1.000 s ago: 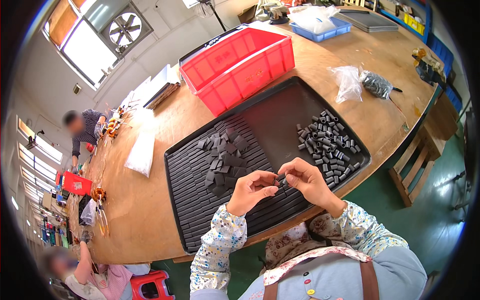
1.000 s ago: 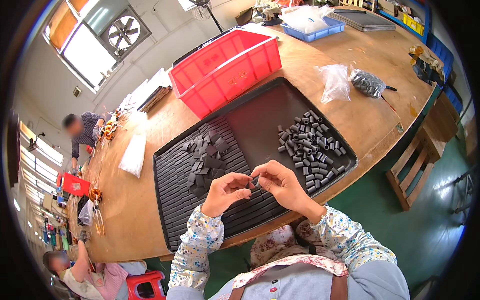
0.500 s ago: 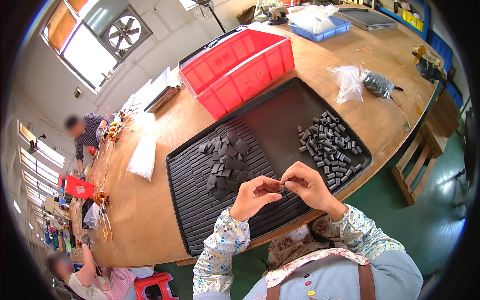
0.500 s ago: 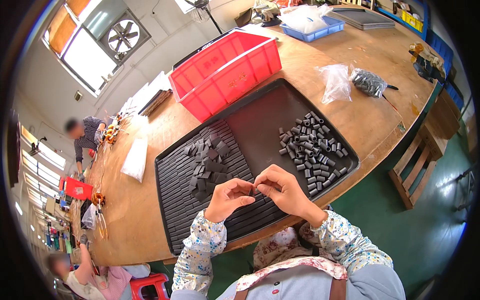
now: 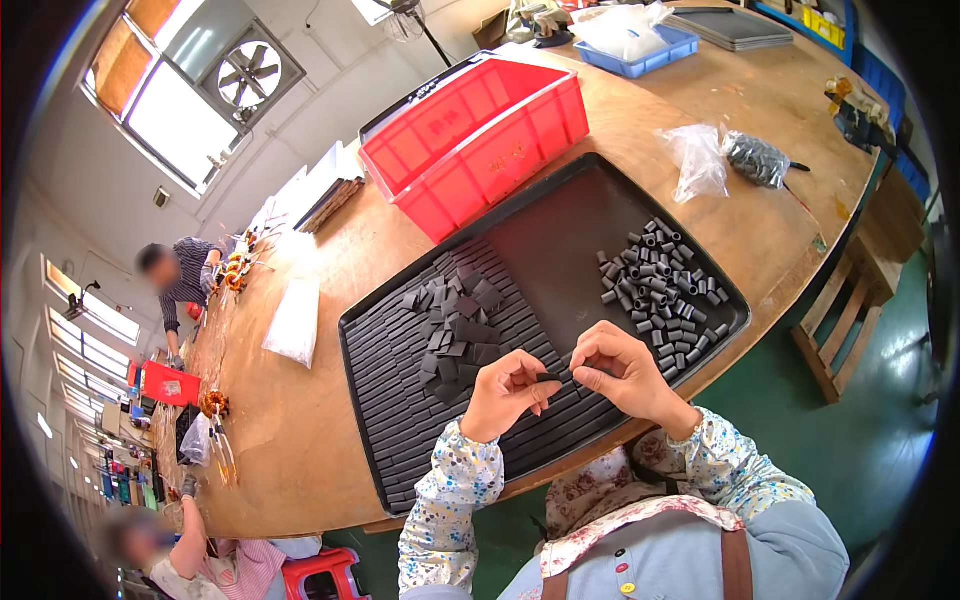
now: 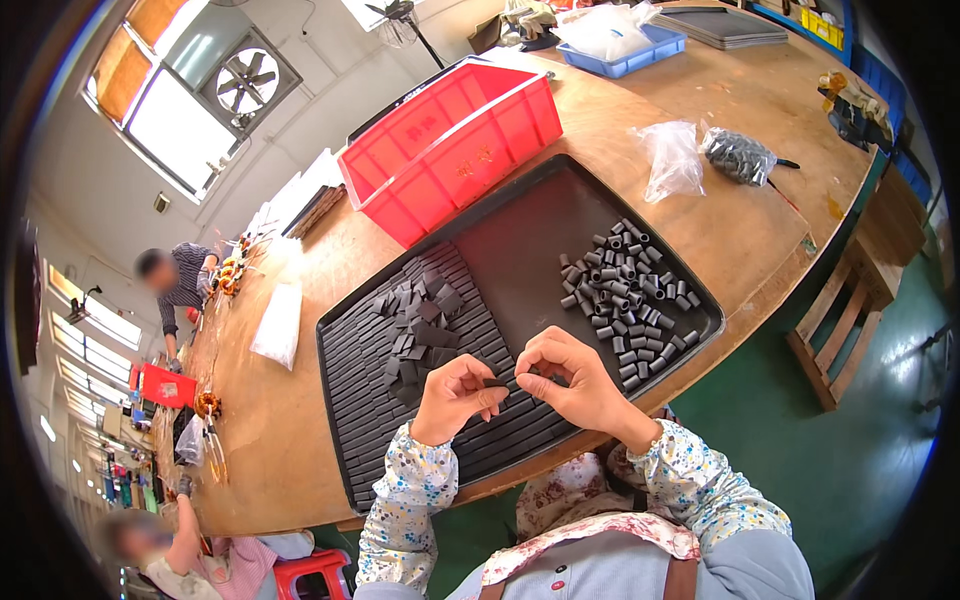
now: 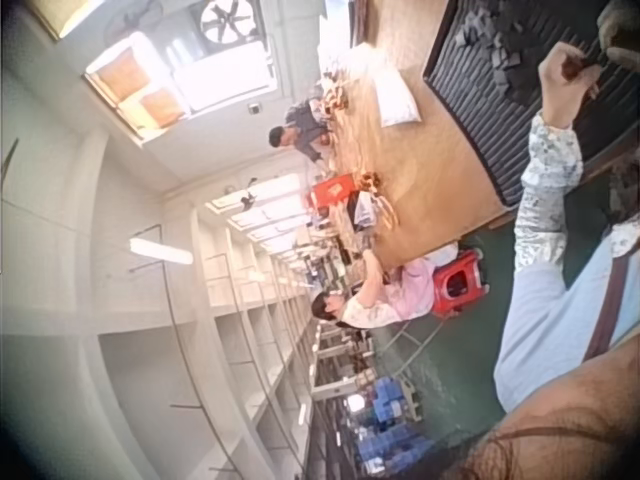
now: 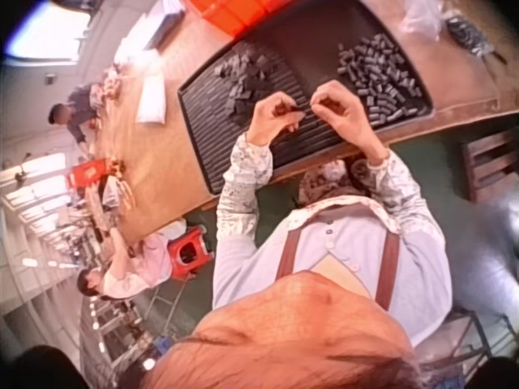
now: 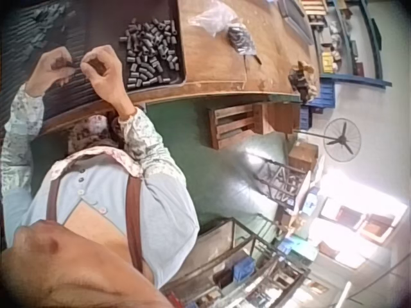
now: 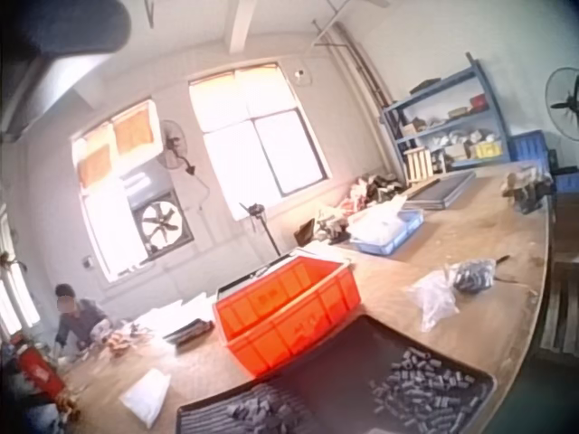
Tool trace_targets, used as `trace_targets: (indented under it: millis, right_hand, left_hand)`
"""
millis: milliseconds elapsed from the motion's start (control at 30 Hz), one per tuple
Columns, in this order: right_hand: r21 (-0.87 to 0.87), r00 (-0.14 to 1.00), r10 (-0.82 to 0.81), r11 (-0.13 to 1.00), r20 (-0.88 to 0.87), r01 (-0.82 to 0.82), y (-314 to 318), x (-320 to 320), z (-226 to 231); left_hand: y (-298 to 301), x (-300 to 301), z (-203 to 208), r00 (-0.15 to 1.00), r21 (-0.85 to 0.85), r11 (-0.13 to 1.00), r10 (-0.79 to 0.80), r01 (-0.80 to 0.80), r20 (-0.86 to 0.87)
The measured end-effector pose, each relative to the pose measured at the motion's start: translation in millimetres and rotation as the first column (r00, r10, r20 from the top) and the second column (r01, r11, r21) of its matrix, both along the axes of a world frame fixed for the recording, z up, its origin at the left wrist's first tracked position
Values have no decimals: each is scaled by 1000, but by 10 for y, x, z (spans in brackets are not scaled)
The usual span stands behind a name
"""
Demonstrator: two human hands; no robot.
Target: The person sorts and assembles small black industrial components by hand, placing them onto a tray.
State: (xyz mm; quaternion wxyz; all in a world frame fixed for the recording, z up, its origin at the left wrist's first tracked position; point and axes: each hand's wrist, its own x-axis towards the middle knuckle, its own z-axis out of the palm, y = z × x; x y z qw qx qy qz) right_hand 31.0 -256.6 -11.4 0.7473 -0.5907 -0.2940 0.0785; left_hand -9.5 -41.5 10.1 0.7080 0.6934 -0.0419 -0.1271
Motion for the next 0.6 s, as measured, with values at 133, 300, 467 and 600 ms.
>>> trace_targets:
  millis: [133,300,467,600]
  right_hand:
    - [-135,991,12,991,132,6,-13,-26,79]
    - [-200,971,15,979,239,34,38,-54,163]
    - [-83,1000,-8,997,-13,7,19,-20,-22]
    - [-103,971,51,992,-233,-77,47,-39,-5]
  left_hand:
    - [-67,-17,-21,994,-51,997,56,-52,99]
    - [20,-30,-129,987,66,997,-47,37,153]
    - [-142,-8,30,983,-129,989,96,-76,154]
    - [-52,-11,-45,962,187,982,-62,11,266]
